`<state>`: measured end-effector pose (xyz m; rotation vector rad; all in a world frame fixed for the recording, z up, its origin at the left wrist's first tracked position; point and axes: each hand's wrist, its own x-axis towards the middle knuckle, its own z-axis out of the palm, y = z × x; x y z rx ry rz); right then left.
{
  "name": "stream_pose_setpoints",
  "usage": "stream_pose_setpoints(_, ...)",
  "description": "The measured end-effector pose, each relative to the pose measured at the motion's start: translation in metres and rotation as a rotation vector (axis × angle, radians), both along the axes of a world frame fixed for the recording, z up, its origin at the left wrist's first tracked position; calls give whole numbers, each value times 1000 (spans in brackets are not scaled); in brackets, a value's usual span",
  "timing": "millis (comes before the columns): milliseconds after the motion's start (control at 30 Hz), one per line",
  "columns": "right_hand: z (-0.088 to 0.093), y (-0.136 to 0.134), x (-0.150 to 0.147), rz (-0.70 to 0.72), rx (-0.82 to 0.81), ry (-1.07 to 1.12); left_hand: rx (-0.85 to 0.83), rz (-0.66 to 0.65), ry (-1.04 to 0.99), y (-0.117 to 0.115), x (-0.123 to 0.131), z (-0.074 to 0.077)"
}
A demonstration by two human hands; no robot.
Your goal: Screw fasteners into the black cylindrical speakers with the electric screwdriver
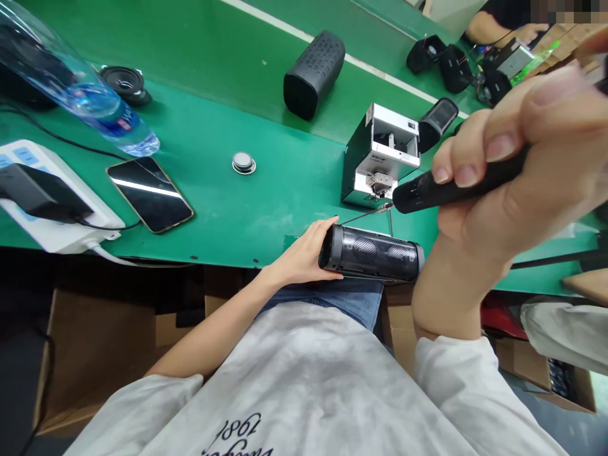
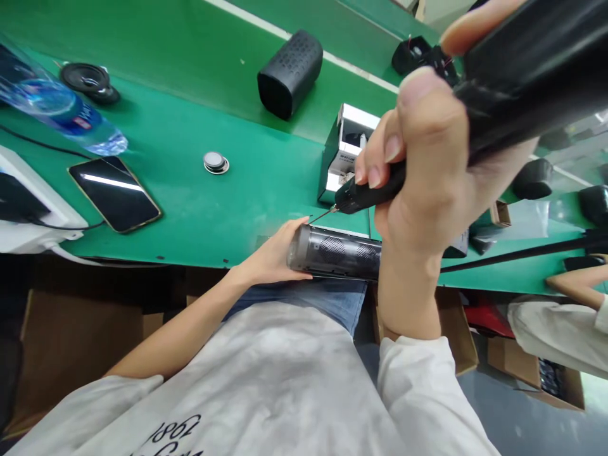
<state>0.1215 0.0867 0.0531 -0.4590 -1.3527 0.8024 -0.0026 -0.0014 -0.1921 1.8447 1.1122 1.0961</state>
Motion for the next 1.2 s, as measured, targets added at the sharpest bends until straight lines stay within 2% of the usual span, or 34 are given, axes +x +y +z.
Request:
stream_pose_setpoints(100, -14, 4, -1, 95, 117, -23, 14, 1, -20, -1, 1, -2)
stream_pose_setpoints(233, -39, 6, 0, 205, -108, -142, 69, 20, -60, -6, 4, -2)
stream_pose_setpoints(400, -62, 12, 1, 309, -94, -112, 37, -7, -44, 2, 5, -8)
stream_pose_setpoints(600, -62, 10, 7, 325, -72, -108, 31, 20, -18, 4, 9, -12)
stream_pose_setpoints(833, -65, 14, 5, 342, -79, -77, 32, 8, -25, 2, 4, -8)
stream_pose_setpoints(1067, -83, 16, 2, 249, -184, -160, -36, -1, -44, -3, -1, 0)
stream_pose_setpoints(1133, -82, 18, 1, 296, -194, -170, -59, -13, -28, -2, -1, 4)
stream_pose_setpoints(1200, -69, 16, 5, 383, -179, -198, -51, -8, -12, -3, -1, 9)
